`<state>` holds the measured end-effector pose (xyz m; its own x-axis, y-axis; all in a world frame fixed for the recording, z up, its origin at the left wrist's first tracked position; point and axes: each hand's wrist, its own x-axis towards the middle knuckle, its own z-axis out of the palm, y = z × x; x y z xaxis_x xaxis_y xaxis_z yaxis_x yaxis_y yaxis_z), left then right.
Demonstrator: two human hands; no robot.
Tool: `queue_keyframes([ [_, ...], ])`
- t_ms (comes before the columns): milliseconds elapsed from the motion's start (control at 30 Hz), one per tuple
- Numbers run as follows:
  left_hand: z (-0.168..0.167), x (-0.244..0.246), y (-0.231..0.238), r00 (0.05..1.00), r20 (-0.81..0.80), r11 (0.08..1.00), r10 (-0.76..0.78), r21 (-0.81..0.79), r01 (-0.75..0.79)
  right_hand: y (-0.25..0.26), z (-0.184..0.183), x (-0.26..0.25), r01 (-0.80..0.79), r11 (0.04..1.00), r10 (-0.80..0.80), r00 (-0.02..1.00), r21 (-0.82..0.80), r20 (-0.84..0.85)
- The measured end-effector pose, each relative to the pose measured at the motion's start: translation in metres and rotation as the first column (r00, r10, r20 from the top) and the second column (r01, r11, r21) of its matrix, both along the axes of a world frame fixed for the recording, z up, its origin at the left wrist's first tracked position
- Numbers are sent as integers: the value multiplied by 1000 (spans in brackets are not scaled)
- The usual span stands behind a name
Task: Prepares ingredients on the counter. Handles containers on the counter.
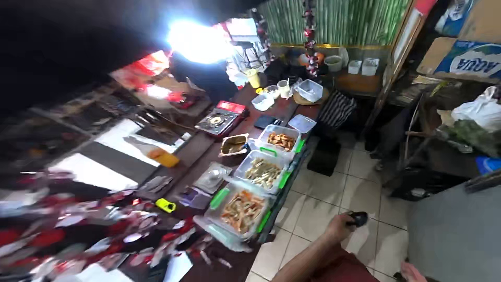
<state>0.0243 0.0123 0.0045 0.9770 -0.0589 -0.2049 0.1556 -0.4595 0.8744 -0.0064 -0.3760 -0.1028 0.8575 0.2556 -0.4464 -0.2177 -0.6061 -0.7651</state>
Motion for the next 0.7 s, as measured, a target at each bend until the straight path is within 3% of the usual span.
queue_keyframes([
  [67,10,52,28,986,21,986,166,13,-166,32,8,126,19,999,-24,995,-51,-100],
  [133,17,112,62,952,76,953,297,31,-300,74,27,229,-45,997,43,999,-65,-32],
  [233,36,215,124,893,159,887,422,132,-442,136,45,343,-76,997,77,996,-31,40],
  [367,55,356,220,866,147,789,477,364,-496,204,45,436,-88,995,89,996,38,-26],
  [467,47,449,287,871,145,730,469,492,-475,239,41,499,-125,991,130,987,51,-98],
  [567,27,507,343,874,144,680,464,574,-456,274,45,565,-171,984,177,975,57,-134],
  [700,-9,545,389,864,100,633,494,640,-436,332,60,676,-151,979,161,984,136,-72],
])
